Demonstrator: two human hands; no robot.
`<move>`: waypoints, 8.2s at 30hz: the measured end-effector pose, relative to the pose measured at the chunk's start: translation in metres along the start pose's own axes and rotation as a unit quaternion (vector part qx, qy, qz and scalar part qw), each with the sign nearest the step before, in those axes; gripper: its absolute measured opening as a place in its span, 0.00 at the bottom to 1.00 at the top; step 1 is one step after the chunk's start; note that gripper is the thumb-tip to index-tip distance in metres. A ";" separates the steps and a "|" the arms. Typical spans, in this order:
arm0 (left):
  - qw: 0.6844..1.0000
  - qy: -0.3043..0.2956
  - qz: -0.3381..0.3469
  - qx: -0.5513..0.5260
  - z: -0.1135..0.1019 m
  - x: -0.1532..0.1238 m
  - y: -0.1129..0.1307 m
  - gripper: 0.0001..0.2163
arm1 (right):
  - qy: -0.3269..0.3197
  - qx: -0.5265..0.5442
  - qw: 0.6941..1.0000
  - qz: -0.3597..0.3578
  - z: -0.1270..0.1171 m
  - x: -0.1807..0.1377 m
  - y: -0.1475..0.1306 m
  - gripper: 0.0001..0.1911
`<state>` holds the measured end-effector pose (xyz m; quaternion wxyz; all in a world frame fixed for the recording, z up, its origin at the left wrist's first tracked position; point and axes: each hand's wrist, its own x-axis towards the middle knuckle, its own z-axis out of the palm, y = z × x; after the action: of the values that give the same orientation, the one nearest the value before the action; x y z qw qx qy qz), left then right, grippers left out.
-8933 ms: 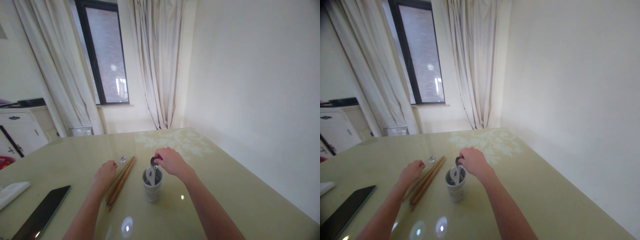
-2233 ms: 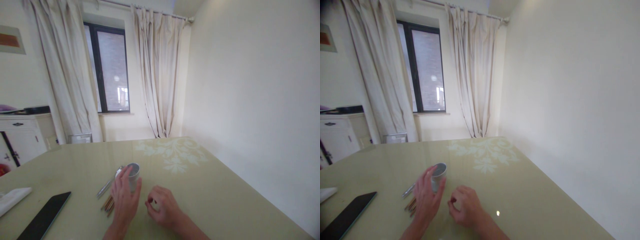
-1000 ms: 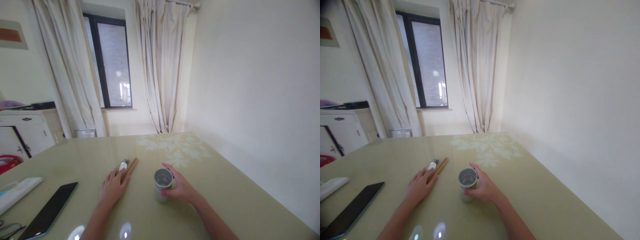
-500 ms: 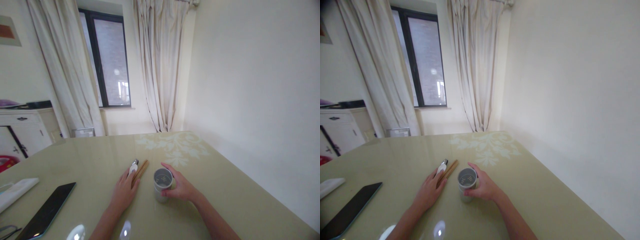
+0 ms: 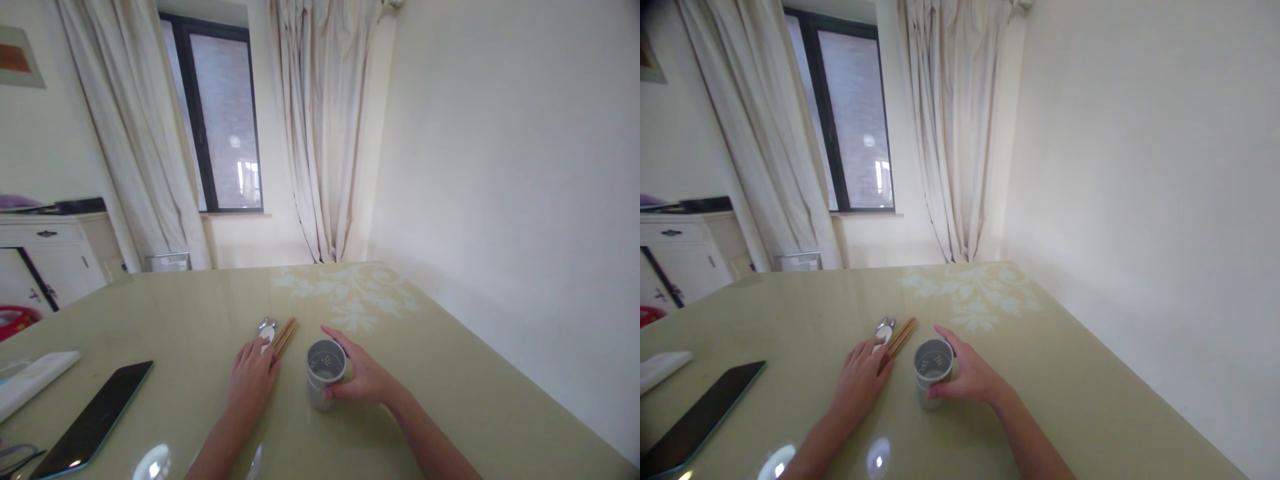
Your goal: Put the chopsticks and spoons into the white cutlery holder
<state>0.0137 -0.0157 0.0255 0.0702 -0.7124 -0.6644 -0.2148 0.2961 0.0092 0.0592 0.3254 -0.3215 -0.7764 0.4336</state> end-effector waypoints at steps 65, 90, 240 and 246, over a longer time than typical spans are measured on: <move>0.996 -0.069 -0.047 0.034 -0.011 0.007 0.005 0.13 | 0.451 0.234 0.857 -0.083 -0.021 0.010 -0.019 0.22; 0.999 -0.051 -0.012 0.014 -0.005 0.005 0.015 0.10 | 0.331 0.194 0.923 -0.037 0.023 0.024 -0.017 0.17; 1.000 -0.006 -0.028 0.006 -0.004 0.000 0.009 0.10 | 0.315 0.247 0.904 0.152 0.027 0.024 0.019 0.32; 0.996 -0.006 -0.034 -0.087 -0.007 0.003 0.027 0.09 | 0.276 0.249 0.915 0.157 0.031 0.025 0.018 0.32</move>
<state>0.0385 -0.0186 0.0376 -0.0034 -0.6937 -0.6676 -0.2704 0.2610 0.0217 0.0361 0.5237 -0.4546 -0.4620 0.5529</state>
